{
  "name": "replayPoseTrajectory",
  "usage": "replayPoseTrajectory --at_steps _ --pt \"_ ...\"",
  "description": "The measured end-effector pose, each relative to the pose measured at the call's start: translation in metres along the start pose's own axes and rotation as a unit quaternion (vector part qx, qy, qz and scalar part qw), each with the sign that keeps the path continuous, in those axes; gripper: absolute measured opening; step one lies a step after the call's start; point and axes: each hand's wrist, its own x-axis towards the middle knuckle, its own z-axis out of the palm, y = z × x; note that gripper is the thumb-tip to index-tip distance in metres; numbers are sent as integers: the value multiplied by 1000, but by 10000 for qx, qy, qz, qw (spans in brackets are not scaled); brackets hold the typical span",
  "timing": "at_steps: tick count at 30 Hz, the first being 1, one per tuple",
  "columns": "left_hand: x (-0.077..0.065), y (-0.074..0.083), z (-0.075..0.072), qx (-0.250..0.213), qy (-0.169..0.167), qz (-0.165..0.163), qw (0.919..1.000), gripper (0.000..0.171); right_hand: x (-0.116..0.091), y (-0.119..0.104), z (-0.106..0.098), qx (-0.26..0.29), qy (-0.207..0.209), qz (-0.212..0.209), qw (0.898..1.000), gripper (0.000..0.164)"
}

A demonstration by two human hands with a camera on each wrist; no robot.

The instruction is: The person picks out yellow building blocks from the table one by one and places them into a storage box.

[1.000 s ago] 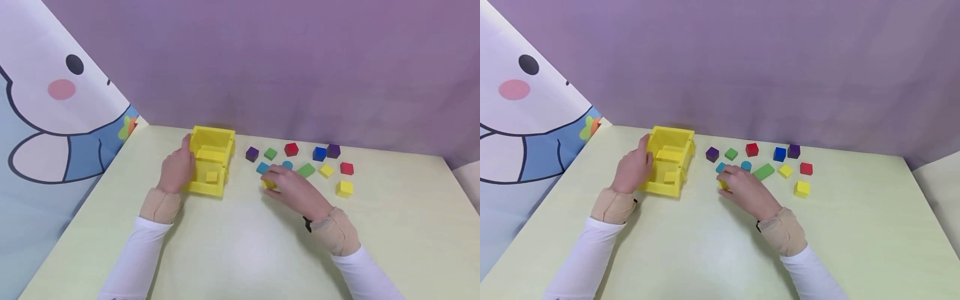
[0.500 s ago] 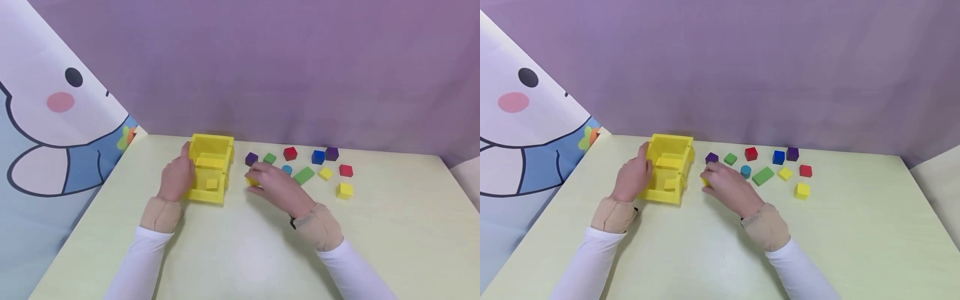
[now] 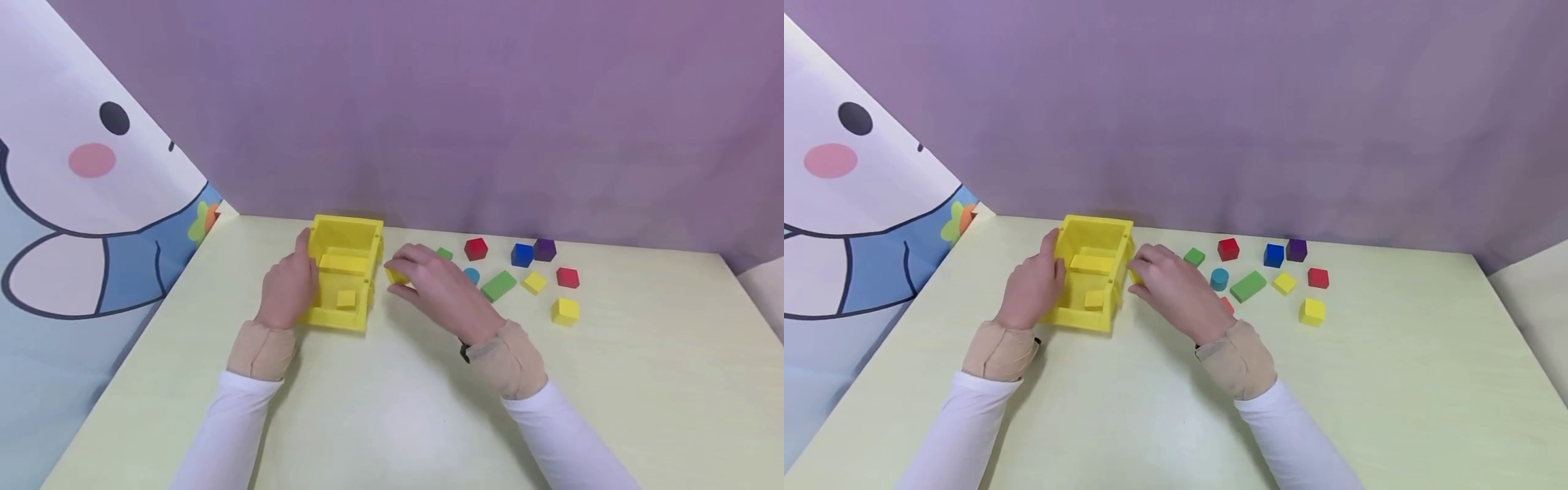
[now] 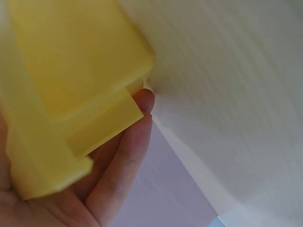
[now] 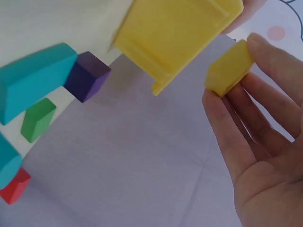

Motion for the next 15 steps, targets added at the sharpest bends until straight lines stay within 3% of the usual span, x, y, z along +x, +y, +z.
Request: replayPoseTrajectory --at_steps 8,15 --pt "-8 -3 -4 -56 -183 -66 9998 52 17 -15 2 -34 -220 211 9995 36" --pt "0 3 -4 -138 -95 -4 9999 52 30 -17 3 32 -264 46 9996 32"
